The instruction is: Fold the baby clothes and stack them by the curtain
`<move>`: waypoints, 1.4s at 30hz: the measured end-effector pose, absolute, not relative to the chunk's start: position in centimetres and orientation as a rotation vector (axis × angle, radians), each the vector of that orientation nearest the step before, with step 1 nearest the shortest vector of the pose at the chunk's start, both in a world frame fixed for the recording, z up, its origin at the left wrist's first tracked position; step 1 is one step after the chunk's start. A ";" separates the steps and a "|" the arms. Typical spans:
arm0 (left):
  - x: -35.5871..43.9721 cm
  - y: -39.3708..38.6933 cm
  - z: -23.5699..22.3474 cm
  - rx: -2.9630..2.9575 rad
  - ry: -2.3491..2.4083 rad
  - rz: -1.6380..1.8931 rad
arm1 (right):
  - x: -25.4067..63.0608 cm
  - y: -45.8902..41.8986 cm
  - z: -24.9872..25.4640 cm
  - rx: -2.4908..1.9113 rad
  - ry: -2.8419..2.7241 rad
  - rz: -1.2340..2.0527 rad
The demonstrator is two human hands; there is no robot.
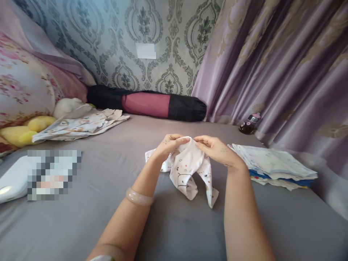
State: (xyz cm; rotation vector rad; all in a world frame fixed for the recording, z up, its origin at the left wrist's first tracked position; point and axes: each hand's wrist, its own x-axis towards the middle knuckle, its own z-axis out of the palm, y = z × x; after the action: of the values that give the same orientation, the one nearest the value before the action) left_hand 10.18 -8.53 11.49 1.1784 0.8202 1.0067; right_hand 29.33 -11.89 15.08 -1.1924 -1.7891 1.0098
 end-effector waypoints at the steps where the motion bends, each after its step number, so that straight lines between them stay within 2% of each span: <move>1: 10.1 -8.5 11.5 1.179 0.816 1.001 | 28.9 -11.7 14.9 -1.168 -1.780 1.032; 6: 9.9 -8.0 11.1 1.215 0.797 0.996 | 28.3 -10.6 13.8 -1.158 -1.741 0.980; 10: 9.1 -7.4 11.0 1.258 0.871 1.159 | 29.9 -10.0 13.6 -1.224 -1.628 0.779; 14: 7.6 -7.0 10.9 1.345 0.966 1.236 | 31.6 -10.2 13.9 -1.272 -1.510 0.716; 19: 6.6 -7.4 11.5 1.510 0.969 1.074 | 32.1 -10.4 14.1 -1.300 -1.435 0.716; 26: 8.7 -8.4 12.1 1.870 0.962 0.602 | 32.2 -10.6 14.4 -1.324 -1.400 0.706; 31: 10.3 -7.4 9.6 2.199 1.324 0.637 | 32.4 -10.7 14.5 -1.320 -1.446 0.683; 36: 11.6 -7.4 7.6 2.223 1.372 0.662 | 32.2 -11.0 14.9 -1.319 -1.468 0.683; 42: 13.0 -8.4 7.3 2.294 1.464 0.622 | 31.9 -11.2 15.2 -1.313 -1.496 0.688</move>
State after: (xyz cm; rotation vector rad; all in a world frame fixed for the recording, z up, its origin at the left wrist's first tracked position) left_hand 12.95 -8.42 7.34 2.2939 1.4638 0.6220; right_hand 31.92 -11.24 15.24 -1.3130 -1.4961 0.6880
